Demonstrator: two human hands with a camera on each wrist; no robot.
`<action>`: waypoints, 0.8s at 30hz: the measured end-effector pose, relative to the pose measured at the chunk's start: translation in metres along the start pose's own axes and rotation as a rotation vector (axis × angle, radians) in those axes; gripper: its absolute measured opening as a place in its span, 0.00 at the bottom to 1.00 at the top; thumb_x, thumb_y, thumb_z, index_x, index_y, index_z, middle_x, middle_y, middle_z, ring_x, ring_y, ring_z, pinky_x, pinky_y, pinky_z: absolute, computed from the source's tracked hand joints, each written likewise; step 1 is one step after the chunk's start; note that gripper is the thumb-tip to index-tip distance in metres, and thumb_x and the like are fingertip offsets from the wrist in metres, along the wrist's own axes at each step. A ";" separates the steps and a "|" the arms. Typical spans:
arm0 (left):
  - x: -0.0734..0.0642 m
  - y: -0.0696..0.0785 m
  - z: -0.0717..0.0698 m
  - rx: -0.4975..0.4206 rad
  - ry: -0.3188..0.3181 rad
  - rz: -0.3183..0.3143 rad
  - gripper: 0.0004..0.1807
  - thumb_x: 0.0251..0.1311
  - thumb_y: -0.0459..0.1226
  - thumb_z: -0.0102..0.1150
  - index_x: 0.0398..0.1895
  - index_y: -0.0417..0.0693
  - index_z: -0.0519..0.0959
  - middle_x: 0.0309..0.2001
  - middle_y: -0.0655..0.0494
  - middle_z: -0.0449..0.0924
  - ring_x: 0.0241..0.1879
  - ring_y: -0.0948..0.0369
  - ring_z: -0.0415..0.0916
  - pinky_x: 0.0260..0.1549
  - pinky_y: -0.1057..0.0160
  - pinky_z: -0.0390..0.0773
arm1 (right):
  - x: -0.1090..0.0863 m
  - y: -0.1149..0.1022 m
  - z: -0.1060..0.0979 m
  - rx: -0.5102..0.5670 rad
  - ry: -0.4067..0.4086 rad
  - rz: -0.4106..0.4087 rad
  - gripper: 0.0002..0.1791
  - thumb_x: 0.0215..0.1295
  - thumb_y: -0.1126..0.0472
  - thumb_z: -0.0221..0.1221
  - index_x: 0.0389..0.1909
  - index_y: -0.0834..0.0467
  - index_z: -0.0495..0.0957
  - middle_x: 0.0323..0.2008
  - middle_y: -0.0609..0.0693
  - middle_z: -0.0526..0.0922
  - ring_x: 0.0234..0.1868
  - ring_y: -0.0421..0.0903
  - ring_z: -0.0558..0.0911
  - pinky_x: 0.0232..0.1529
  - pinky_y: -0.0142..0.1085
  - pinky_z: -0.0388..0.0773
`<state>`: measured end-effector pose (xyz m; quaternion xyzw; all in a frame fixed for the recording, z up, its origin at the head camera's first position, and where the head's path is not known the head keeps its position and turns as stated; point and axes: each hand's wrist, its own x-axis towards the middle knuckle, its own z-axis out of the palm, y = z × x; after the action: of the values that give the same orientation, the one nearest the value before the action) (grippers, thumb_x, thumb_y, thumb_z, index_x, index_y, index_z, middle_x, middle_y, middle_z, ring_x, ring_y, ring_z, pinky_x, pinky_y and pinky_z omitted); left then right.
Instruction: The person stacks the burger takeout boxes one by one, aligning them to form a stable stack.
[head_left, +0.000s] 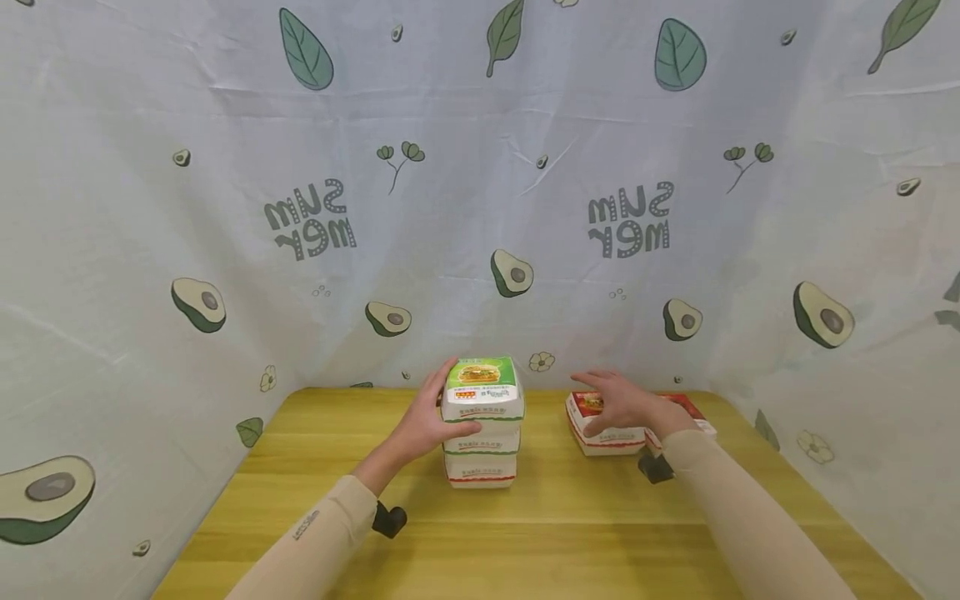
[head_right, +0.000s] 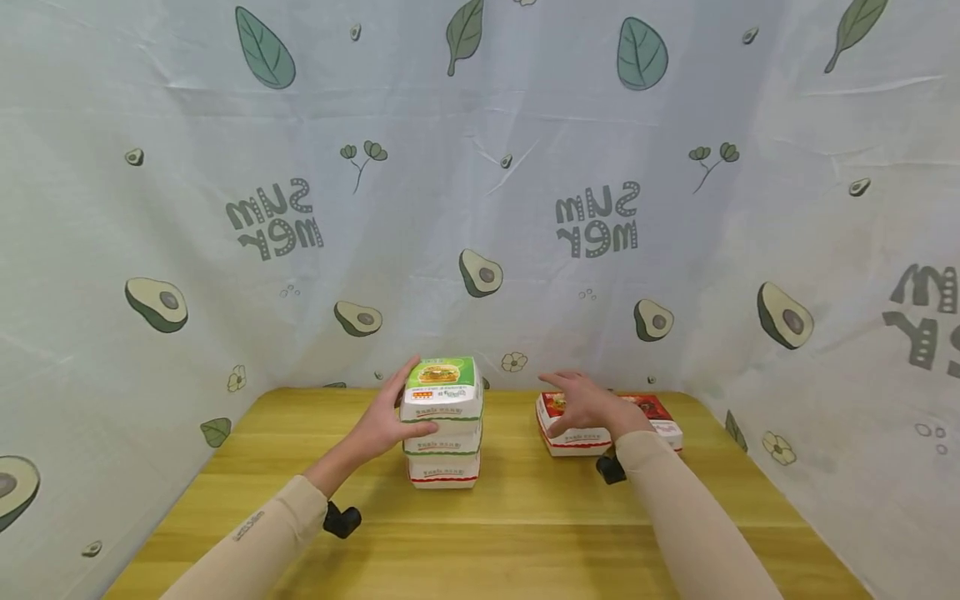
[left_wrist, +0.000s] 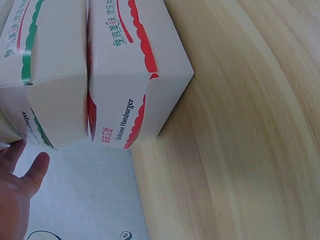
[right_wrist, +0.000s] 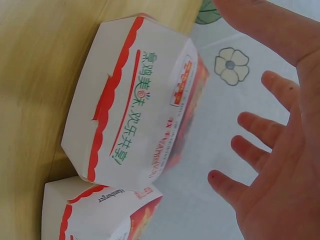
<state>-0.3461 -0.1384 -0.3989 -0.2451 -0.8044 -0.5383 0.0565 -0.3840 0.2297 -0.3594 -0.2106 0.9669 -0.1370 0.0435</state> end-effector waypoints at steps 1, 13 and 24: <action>0.000 0.001 0.000 -0.002 0.000 0.004 0.62 0.49 0.48 0.79 0.82 0.62 0.46 0.73 0.52 0.57 0.61 0.55 0.69 0.57 0.52 0.74 | 0.001 0.001 0.001 -0.003 -0.004 0.003 0.55 0.49 0.50 0.78 0.76 0.55 0.60 0.75 0.67 0.58 0.73 0.72 0.55 0.65 0.71 0.58; 0.002 0.002 0.000 0.004 0.004 0.016 0.62 0.48 0.47 0.80 0.82 0.63 0.46 0.74 0.53 0.56 0.61 0.56 0.70 0.56 0.53 0.75 | 0.012 0.019 0.013 0.012 -0.036 0.075 0.58 0.45 0.49 0.79 0.77 0.54 0.60 0.76 0.66 0.57 0.74 0.72 0.54 0.66 0.71 0.56; 0.002 0.000 0.000 0.015 0.006 0.003 0.63 0.48 0.47 0.80 0.82 0.61 0.46 0.75 0.54 0.55 0.60 0.56 0.71 0.57 0.53 0.74 | 0.013 0.023 0.022 0.006 -0.064 0.143 0.60 0.43 0.46 0.80 0.77 0.52 0.60 0.75 0.65 0.59 0.74 0.72 0.53 0.66 0.72 0.56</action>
<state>-0.3477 -0.1378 -0.3987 -0.2441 -0.8079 -0.5328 0.0616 -0.4023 0.2389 -0.3876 -0.1450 0.9772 -0.1295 0.0848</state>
